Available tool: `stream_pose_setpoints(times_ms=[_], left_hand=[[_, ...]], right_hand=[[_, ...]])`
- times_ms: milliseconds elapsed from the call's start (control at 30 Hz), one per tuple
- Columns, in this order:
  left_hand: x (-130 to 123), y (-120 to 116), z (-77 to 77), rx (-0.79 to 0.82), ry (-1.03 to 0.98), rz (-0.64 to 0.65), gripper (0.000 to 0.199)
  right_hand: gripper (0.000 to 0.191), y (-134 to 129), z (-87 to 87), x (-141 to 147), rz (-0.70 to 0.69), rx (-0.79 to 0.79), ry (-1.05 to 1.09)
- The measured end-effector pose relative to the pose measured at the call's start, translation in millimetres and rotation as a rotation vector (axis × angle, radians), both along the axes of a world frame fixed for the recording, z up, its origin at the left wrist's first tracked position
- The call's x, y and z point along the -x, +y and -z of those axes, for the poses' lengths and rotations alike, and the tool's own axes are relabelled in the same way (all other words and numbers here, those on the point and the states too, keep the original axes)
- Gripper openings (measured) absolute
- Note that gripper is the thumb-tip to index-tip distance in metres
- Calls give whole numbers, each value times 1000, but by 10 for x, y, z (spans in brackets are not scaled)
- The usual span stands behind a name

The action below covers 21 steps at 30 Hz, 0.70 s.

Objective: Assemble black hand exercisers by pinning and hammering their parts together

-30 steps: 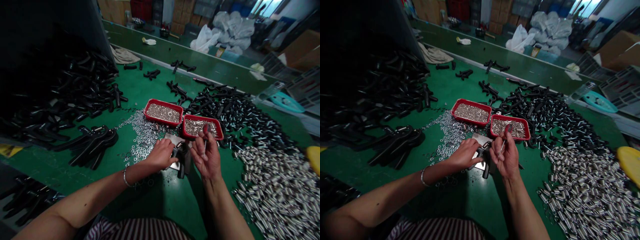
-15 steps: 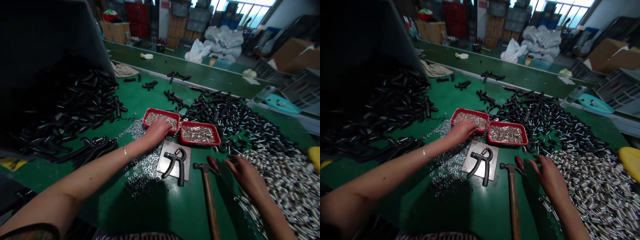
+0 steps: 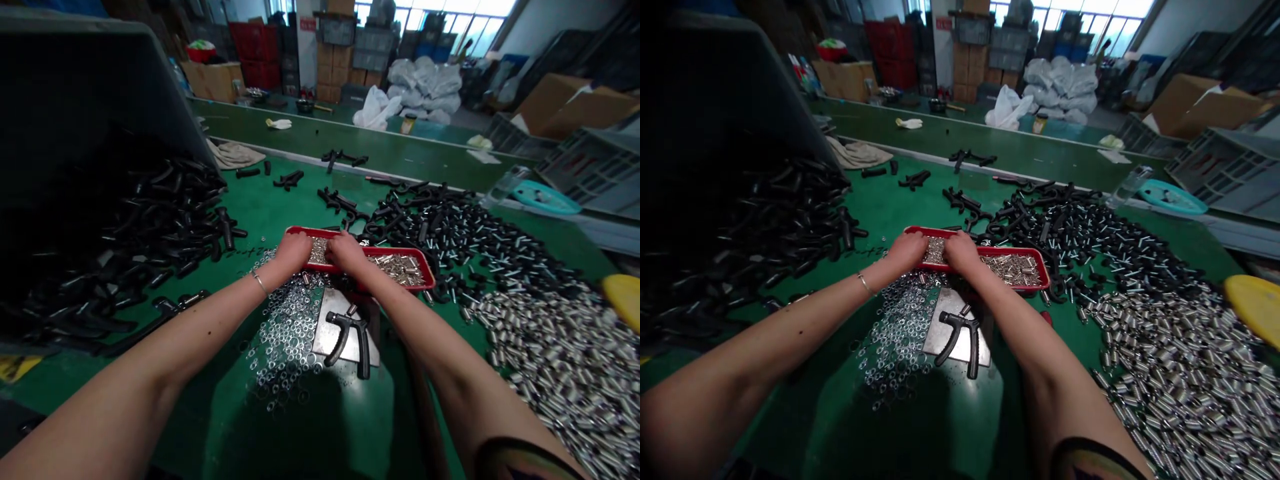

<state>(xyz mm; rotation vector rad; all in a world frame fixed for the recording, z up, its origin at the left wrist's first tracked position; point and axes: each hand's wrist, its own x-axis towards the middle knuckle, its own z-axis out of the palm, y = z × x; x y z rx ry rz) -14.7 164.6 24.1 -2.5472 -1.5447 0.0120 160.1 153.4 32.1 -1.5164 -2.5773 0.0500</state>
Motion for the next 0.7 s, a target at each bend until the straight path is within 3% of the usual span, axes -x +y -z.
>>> stream_pose_setpoints(times_ms=[300, 467, 567, 700], left_hand=[[-52, -64, 6, -1, -96, -94, 32], [4, -69, 24, 20, -162, -78, 30], [70, -76, 49, 18, -215, -61, 24], [140, -57, 106, 34, -340, -55, 20]], right_hand=[[22, -54, 216, -24, 86, -25, 167], [15, -84, 72, -27, 109, -14, 345], [15, -409, -110, -187, 150, 32, 601], [22, -1256, -144, -523, 298, 365, 1151]])
